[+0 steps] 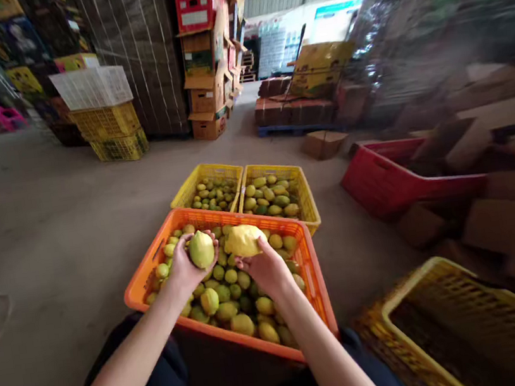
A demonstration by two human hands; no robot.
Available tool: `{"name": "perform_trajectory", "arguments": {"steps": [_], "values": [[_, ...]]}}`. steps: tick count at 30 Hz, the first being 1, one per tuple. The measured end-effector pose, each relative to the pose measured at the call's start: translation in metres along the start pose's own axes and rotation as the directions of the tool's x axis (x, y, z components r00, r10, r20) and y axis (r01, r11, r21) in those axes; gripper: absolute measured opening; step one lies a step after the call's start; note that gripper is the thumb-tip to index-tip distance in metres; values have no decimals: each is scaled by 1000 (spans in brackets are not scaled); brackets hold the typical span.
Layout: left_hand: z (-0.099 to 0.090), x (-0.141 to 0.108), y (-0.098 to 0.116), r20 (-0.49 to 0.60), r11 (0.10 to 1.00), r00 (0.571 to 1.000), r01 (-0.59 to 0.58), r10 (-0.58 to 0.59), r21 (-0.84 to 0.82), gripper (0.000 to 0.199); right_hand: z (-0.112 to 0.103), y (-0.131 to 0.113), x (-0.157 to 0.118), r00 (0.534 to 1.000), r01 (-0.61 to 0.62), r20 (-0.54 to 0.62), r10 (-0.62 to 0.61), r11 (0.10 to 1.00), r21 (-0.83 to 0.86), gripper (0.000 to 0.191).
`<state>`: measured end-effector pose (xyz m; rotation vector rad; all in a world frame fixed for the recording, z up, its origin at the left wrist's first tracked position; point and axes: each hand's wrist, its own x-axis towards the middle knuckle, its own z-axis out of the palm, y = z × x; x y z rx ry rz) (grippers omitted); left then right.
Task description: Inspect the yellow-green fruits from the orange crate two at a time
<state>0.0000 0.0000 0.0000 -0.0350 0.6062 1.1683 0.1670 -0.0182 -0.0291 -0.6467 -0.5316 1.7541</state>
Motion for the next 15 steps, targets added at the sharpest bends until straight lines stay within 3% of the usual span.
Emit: {"name": "perform_trajectory", "arguments": {"steps": [4,8,15], "values": [[-4,5,2,36,998,999,11,-8,-66,22,0,2,1,999,25,38,-27,999,47,28],[-4,6,4,82,991,996,-7,19,-136,24,1,3,2,1000,7,-13,-6,1000,18,29],[-4,7,7,155,992,983,89,-103,94,33,1,12,13,989,-121,-88,117,992,-36,34]]}}
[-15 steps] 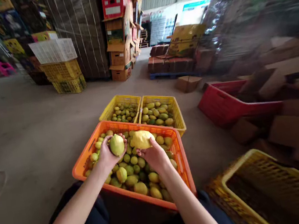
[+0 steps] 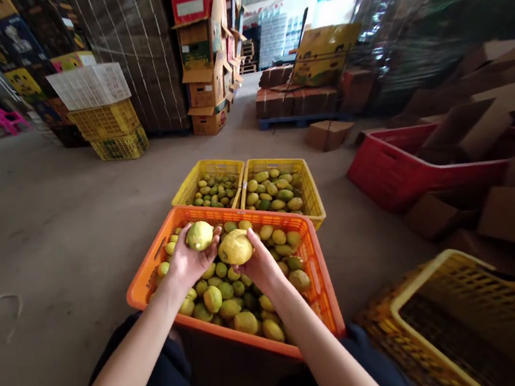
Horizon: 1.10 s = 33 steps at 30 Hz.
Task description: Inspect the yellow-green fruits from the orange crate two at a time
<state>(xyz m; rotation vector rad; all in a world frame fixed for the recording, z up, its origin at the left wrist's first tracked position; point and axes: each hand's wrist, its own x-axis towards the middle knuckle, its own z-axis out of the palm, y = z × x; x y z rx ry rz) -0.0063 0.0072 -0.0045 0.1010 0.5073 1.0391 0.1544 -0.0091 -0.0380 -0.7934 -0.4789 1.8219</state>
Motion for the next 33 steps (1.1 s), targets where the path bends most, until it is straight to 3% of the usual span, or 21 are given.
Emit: {"name": "perform_trajectory", "arguments": {"steps": [5,11,15,18,22,26,28,31,33], "values": [[-6,3,0,40,997,999,5,-8,76,48,-1,1,3,1000,-9,31,7,996,85,30],[-2,11,-3,28,990,990,-138,138,13,25,-2,4,2,985,164,56,-163,986,-14,34],[-2,14,-10,117,955,959,-271,257,122,28,-2,4,4,977,212,-12,-212,977,-29,40],[-3,10,-14,234,828,903,-426,361,366,37,-4,1,3,969,246,-9,-248,963,-112,49],[-1,0,-16,387,441,826,-551,410,708,43,-4,-3,-2,949,312,5,-316,933,-182,54],[-3,-5,-22,490,114,798,-556,351,823,53,-3,-7,-7,931,344,-44,-363,910,-232,51],[-4,-4,-25,496,85,804,-549,328,832,56,-3,-9,-8,917,370,-46,-397,886,-279,54],[-5,-4,-22,465,179,822,-538,329,824,56,-3,-13,-11,890,418,-9,-455,825,-380,58],[-2,-6,-15,478,178,805,-558,352,810,54,-2,-15,-14,869,446,32,-493,754,-482,59]]}}
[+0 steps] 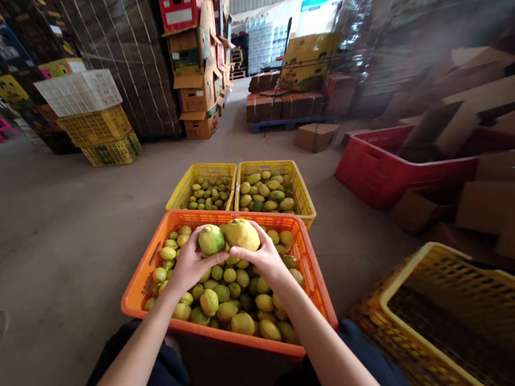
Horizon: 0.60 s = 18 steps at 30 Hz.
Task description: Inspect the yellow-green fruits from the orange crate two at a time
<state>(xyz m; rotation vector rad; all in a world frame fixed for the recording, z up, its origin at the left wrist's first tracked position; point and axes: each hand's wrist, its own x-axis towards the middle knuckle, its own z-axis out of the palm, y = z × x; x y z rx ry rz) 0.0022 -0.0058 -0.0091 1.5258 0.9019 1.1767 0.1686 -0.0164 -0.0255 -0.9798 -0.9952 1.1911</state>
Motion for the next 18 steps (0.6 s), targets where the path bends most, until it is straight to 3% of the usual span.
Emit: {"name": "perform_trajectory", "arguments": {"steps": [3,8,12,18], "values": [[-8,1,8,33,995,996,-90,89,53,49,0,-4,-4,989,143,59,-136,981,-133,66],[-6,-4,13,4,963,967,-252,253,91,42,-2,-2,-5,926,372,143,-349,908,-191,71],[-2,-7,10,47,938,947,-323,319,125,41,-6,1,-4,912,398,185,-365,896,-197,70],[-5,-6,5,112,870,909,-417,402,263,45,-5,-2,-6,921,387,131,-367,900,-200,65]]}}
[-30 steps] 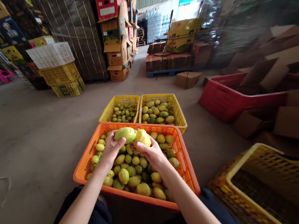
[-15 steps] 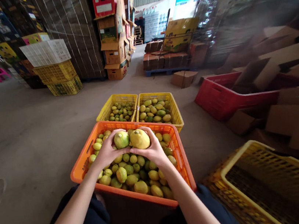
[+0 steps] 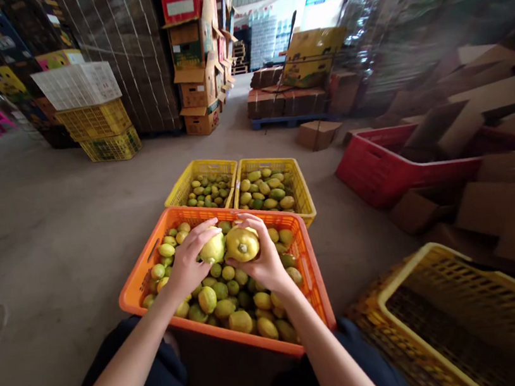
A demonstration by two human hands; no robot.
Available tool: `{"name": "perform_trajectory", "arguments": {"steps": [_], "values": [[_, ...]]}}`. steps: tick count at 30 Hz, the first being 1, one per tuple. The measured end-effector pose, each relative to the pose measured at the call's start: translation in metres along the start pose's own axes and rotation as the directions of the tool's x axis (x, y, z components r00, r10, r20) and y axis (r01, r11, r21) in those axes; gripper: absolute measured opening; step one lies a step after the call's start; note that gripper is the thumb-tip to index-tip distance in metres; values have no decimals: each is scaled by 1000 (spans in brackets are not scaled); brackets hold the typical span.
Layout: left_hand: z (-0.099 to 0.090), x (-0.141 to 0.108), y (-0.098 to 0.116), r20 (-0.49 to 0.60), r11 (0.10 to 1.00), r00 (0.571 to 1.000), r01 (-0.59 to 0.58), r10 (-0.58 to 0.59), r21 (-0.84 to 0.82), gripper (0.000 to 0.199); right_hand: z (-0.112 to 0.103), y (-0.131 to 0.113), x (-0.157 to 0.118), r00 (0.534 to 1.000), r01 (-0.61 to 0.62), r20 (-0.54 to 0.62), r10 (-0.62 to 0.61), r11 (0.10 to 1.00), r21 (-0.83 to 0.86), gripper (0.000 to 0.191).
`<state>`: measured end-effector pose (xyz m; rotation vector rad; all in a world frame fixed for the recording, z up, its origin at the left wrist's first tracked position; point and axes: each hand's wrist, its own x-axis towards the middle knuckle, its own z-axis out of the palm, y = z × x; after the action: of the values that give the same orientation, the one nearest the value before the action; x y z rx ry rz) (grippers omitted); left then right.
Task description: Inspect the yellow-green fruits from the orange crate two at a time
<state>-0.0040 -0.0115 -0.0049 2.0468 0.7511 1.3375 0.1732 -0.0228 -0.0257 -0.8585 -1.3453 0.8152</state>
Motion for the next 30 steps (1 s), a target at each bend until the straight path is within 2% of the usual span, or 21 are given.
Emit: {"name": "perform_trajectory", "arguments": {"steps": [2,13,23,30], "values": [[0,0,-1,14,1000,1000,-6,5,24,47,1,-1,0,1000,4,6,-4,1000,5,64],[0,0,-3,10,993,997,80,-79,-83,46,2,-5,1,999,40,-8,-40,999,-25,58],[-2,-1,-4,52,1000,998,27,-26,-5,52,0,0,2,996,92,18,-90,993,-77,56],[-2,1,-3,51,990,993,109,-105,-89,44,1,0,4,996,84,-17,-86,994,-70,55]]}}
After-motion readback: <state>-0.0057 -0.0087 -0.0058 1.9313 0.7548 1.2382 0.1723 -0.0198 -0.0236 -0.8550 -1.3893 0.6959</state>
